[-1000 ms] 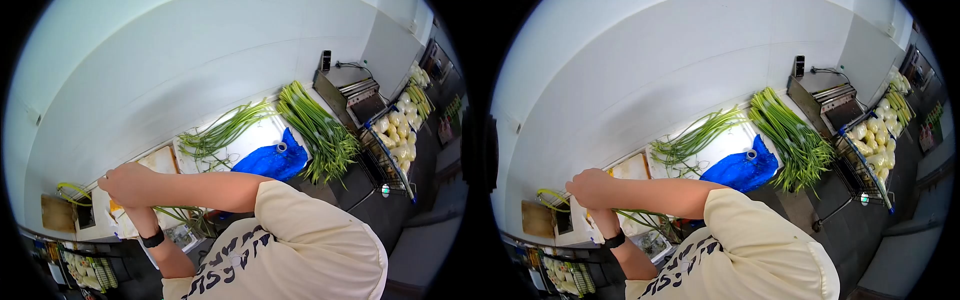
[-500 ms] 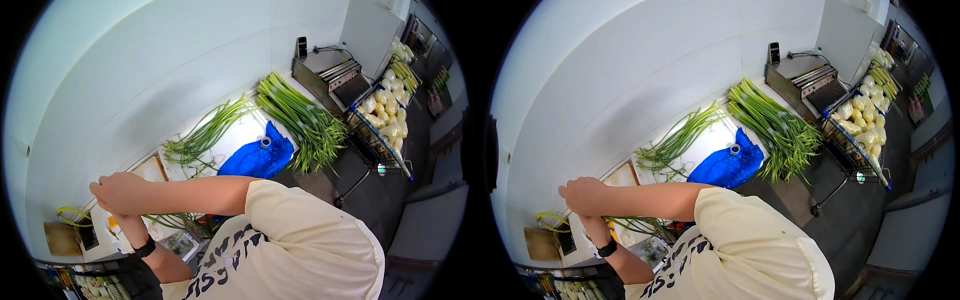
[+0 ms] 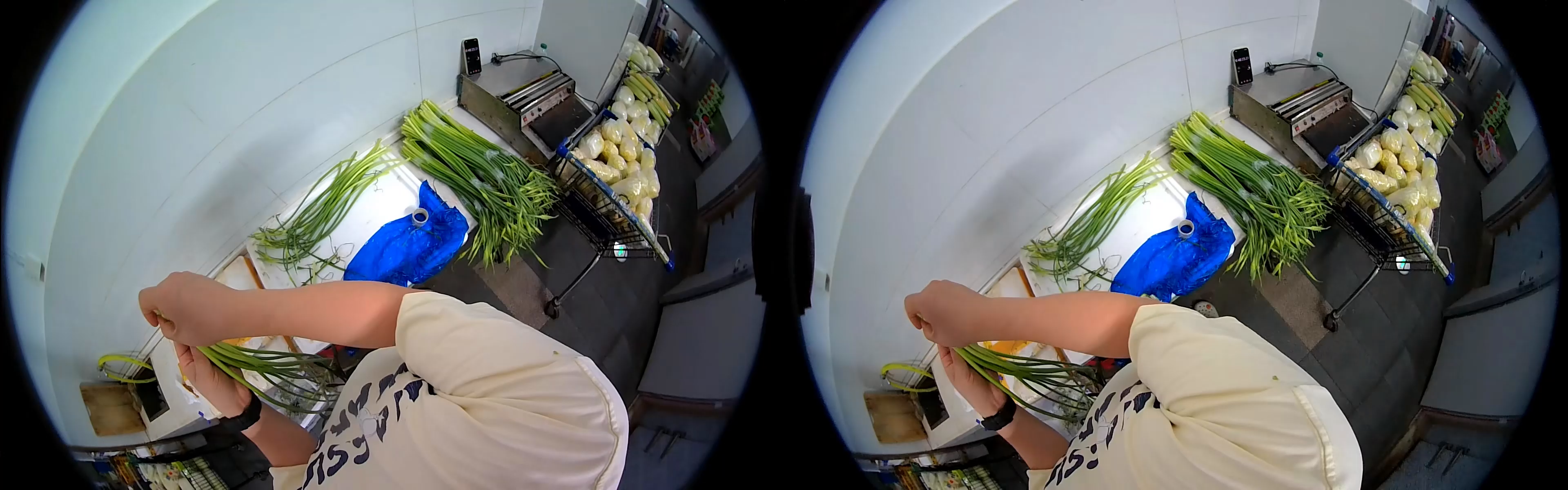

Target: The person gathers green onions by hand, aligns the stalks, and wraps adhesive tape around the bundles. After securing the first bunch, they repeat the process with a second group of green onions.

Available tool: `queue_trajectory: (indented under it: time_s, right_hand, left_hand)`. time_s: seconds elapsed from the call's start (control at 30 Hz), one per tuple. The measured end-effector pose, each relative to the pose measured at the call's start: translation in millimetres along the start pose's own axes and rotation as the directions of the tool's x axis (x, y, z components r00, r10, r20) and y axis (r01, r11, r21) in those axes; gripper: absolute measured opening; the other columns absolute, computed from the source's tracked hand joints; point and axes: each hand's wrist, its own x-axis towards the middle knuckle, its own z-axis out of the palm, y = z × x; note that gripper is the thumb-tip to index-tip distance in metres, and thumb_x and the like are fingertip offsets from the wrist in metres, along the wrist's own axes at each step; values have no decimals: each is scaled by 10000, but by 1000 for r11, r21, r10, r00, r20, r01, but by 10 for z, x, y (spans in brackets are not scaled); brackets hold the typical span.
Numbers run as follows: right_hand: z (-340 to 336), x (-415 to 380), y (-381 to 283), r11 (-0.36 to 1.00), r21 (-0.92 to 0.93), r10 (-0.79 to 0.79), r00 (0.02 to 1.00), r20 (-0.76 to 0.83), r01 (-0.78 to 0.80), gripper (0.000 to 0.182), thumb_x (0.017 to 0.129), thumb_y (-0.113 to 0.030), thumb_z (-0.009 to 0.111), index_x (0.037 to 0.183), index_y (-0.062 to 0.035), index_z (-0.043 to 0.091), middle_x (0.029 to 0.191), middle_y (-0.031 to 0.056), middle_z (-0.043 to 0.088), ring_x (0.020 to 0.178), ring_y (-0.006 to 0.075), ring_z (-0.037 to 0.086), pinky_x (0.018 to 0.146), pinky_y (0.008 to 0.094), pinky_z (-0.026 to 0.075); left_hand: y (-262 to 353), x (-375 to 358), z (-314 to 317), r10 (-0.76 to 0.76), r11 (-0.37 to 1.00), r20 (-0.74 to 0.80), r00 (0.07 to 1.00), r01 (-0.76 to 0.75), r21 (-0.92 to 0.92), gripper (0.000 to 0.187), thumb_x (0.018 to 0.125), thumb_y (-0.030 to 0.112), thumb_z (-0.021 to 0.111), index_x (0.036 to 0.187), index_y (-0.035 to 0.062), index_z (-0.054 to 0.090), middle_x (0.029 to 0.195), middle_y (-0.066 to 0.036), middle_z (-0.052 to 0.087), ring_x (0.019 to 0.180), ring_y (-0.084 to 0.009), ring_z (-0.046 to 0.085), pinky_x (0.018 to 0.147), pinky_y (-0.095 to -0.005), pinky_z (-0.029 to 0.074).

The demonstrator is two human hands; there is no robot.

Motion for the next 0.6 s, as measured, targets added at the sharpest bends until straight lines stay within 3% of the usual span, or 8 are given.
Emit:
queue_trajectory:
  time_s: [0.13, 0.33, 0.43, 0.47, 0.57, 0.6]
  right_hand:
    - [-5, -45, -38, 1000, 0, -12, 1000, 18, 12, 73, 775, -34, 603, 847, -27, 593, 730, 145, 641, 741, 355, 626, 648, 432, 477]
    - [120, -65, -30, 994, -93, -66, 998, -9, 65, 82, 784, -50, 595, 858, -27, 569, 772, 149, 624, 738, 358, 621, 643, 438, 475]
    - [105, -88, -119, 986, -158, -51, 999, 6, 51, 102, 790, -54, 589, 875, -31, 538, 770, 143, 602, 730, 357, 614, 638, 438, 474]
    - [100, -95, -143, 983, -177, -38, 999, 13, 39, 110, 792, -55, 588, 880, -32, 527, 767, 140, 594, 727, 357, 612, 635, 437, 474]
    - [127, -99, -105, 972, -193, -139, 990, -8, 135, 131, 792, -53, 593, 885, -33, 502, 746, 133, 576, 716, 356, 601, 624, 433, 470]
    - [125, -89, -87, 977, -172, -140, 989, -56, 129, 130, 795, -53, 592, 889, -33, 504, 752, 135, 576, 719, 358, 600, 627, 435, 469]
  left_hand:
    - [-1, -31, -150, -115, 993, 57, 992, 116, -21, 309, 1004, 191, 548, 1258, 32, 472, 1132, -106, 623, 956, -177, 647, 808, -297, 537]
    - [134, -74, -27, -141, 985, 98, 985, 149, -87, 324, 1003, 188, 543, 1284, 42, 475, 1190, -84, 602, 1045, -183, 613, 886, -338, 514]
    - [91, -28, -57, -66, 989, 103, 992, 79, -124, 351, 1003, 200, 542, 1311, 48, 471, 1220, -76, 590, 1092, -184, 592, 923, -347, 490]
    - [81, -59, -36, -18, 999, 48, 999, 20, -47, 362, 1005, 201, 536, 1329, 54, 469, 1238, -72, 582, 1106, -195, 586, 920, -340, 484]
    - [124, -173, 251, 81, 993, -122, 989, -90, -70, 378, 996, 156, 521, 1349, 39, 457, 1239, -63, 574, 1122, -195, 572, 929, -320, 461]
    - [86, -213, 233, 161, 978, -68, 985, -150, 143, 372, 984, 130, 521, 1338, 29, 463, 1225, -68, 578, 1101, -189, 576, 914, -309, 460]
